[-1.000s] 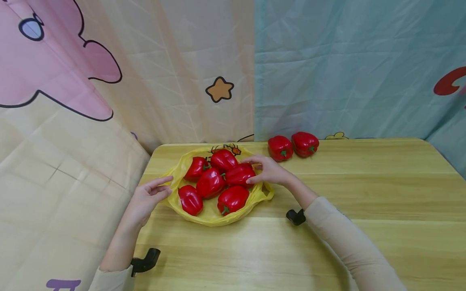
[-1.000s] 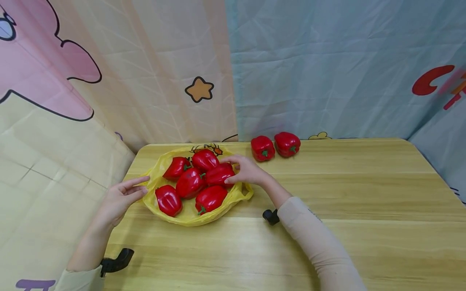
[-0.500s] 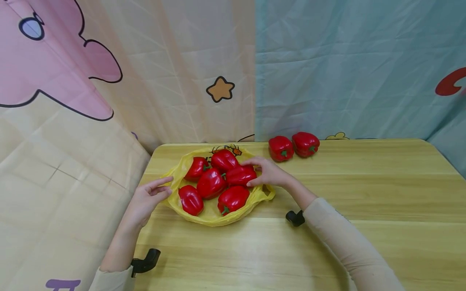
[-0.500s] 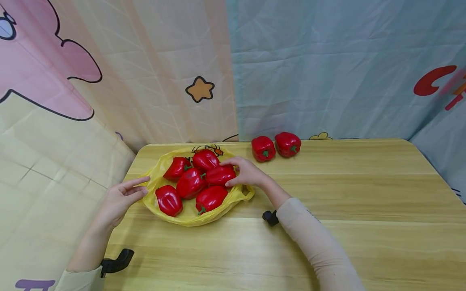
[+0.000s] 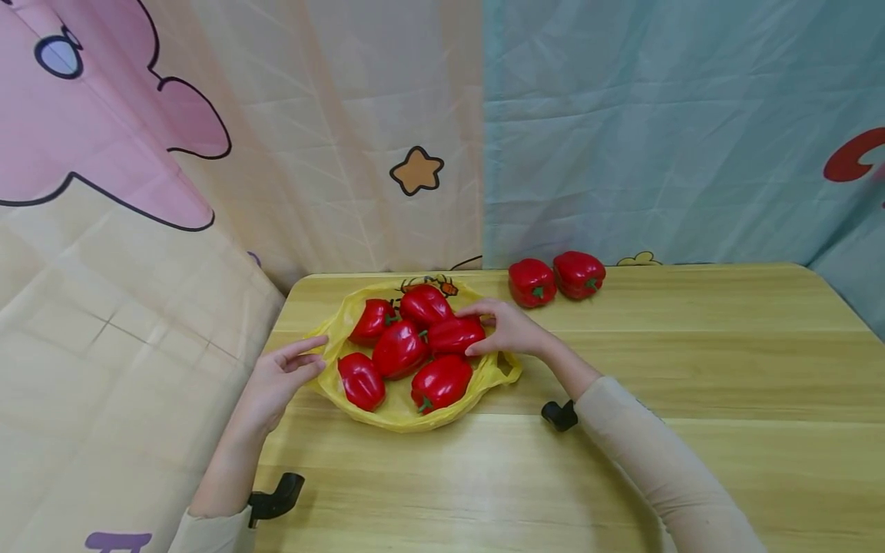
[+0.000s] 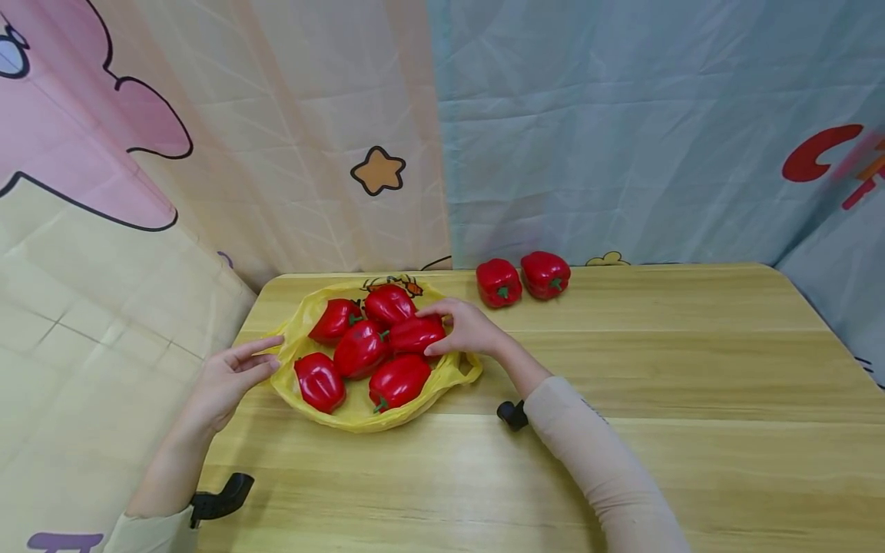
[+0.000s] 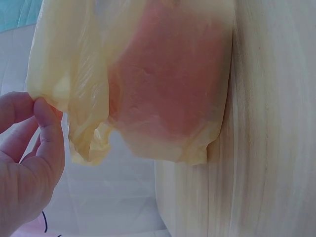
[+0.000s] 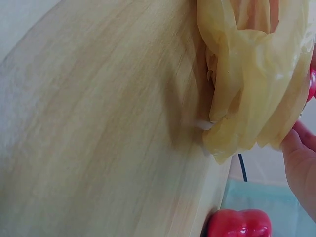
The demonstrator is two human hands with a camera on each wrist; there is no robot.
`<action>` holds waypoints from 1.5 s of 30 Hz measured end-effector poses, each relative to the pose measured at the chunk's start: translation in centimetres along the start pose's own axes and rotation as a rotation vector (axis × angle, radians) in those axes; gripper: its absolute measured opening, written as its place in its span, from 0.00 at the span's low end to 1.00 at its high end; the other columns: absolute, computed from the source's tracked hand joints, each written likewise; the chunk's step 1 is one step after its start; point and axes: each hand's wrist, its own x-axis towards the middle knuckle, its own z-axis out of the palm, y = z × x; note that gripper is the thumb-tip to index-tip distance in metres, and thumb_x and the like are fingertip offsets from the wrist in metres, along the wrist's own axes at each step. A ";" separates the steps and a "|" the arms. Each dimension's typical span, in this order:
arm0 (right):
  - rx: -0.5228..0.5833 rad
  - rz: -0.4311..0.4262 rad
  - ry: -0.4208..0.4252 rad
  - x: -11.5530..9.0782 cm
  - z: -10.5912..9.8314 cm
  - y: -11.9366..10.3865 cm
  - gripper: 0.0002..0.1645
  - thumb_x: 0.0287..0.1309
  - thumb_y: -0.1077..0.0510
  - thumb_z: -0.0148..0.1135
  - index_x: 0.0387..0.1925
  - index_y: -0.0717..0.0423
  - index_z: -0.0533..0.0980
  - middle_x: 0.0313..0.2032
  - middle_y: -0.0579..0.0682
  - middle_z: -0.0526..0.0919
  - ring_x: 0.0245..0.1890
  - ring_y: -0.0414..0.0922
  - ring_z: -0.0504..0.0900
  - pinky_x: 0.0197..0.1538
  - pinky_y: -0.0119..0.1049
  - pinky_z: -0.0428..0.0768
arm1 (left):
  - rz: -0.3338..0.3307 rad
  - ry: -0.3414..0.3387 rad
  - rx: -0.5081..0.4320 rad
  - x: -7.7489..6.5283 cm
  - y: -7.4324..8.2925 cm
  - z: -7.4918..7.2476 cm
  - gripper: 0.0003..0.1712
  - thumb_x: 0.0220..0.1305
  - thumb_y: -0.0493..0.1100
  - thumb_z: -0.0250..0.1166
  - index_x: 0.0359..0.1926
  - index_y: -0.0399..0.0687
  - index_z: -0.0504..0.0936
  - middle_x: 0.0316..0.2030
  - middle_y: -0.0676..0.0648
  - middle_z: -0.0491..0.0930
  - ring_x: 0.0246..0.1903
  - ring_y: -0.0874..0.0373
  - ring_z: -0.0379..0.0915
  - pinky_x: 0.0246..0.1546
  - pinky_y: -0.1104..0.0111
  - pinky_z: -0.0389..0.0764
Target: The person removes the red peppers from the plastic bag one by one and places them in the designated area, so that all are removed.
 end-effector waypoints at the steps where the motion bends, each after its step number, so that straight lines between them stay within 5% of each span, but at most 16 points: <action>1: 0.002 -0.001 0.000 0.0 0.0 -0.1 0.33 0.44 0.68 0.71 0.55 0.70 0.71 0.54 0.64 0.71 0.54 0.58 0.69 0.58 0.49 0.70 | -0.001 0.002 0.000 0.0 0.0 0.0 0.26 0.62 0.35 0.61 0.61 0.29 0.68 0.45 0.43 0.73 0.41 0.61 0.74 0.40 0.78 0.77; 10: 0.033 -0.028 0.014 0.0 -0.2 -0.2 0.33 0.42 0.62 0.75 0.53 0.63 0.74 0.53 0.57 0.73 0.53 0.51 0.71 0.56 0.42 0.73 | 0.001 0.005 0.004 0.1 -0.1 -0.1 0.27 0.62 0.35 0.61 0.61 0.29 0.68 0.45 0.43 0.73 0.40 0.64 0.74 0.41 0.78 0.77; 45: 0.078 -0.063 0.100 -0.5 -0.9 -3.1 0.34 0.43 0.63 0.74 0.56 0.58 0.74 0.57 0.52 0.72 0.58 0.49 0.68 0.58 0.45 0.71 | 0.004 -0.001 -0.012 0.1 0.0 -0.1 0.26 0.62 0.33 0.60 0.60 0.27 0.67 0.42 0.47 0.74 0.38 0.66 0.73 0.40 0.78 0.77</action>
